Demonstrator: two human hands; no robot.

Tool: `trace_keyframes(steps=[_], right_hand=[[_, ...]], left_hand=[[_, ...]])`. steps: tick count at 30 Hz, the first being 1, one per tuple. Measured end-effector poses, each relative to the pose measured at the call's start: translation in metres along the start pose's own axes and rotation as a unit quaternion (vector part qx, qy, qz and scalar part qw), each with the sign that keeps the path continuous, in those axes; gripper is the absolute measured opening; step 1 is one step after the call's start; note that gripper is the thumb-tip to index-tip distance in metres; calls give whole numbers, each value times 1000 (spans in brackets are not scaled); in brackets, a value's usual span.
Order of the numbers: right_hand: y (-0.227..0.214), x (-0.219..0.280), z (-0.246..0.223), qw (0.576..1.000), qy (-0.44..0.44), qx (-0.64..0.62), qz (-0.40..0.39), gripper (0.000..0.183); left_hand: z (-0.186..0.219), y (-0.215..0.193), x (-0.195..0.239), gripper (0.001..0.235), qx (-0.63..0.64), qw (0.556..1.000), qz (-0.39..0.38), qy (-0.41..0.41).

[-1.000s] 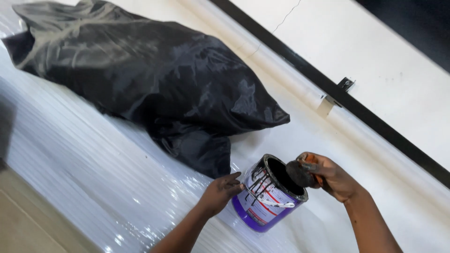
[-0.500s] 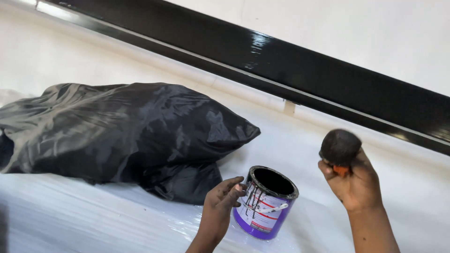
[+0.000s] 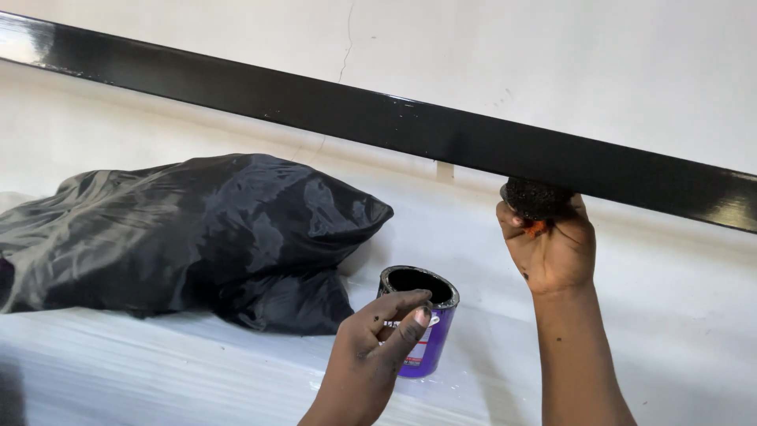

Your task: Applying black stain to a metal furniture frame using a sponge.

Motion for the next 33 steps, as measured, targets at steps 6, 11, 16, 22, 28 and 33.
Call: trace_keyframes(steps=[6,11,16,22,28,33], right_hand=[[28,-8,15,1000,16,20,-5,23],[61,-18,55,999,35,5,-27,15],[93,-25,102,998,57,-11,-29,25],[145,-31,152,996,62,-20,-55,21],[189,-42,217,997,51,-47,-24,24],[227,-55,284,995,21,-80,-63,33]], left_hand=[[5,-5,31,46,-17,999,18,28],[26,-46,45,47,-71,993,80,56],[38,-101,56,37,-70,984,144,78],[57,-173,61,40,-56,978,193,59],[78,-245,52,43,-105,980,166,12],[89,-301,44,43,-124,979,160,4]])
Point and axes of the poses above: each hand's wrist, its own x-axis away from the middle knuckle, its own y-axis out of the palm, z = x × y, the point moved 7 cm from there along -x, towards the middle knuckle, and after that the axes turned 8 degrees about z, right-handed, at the moved point
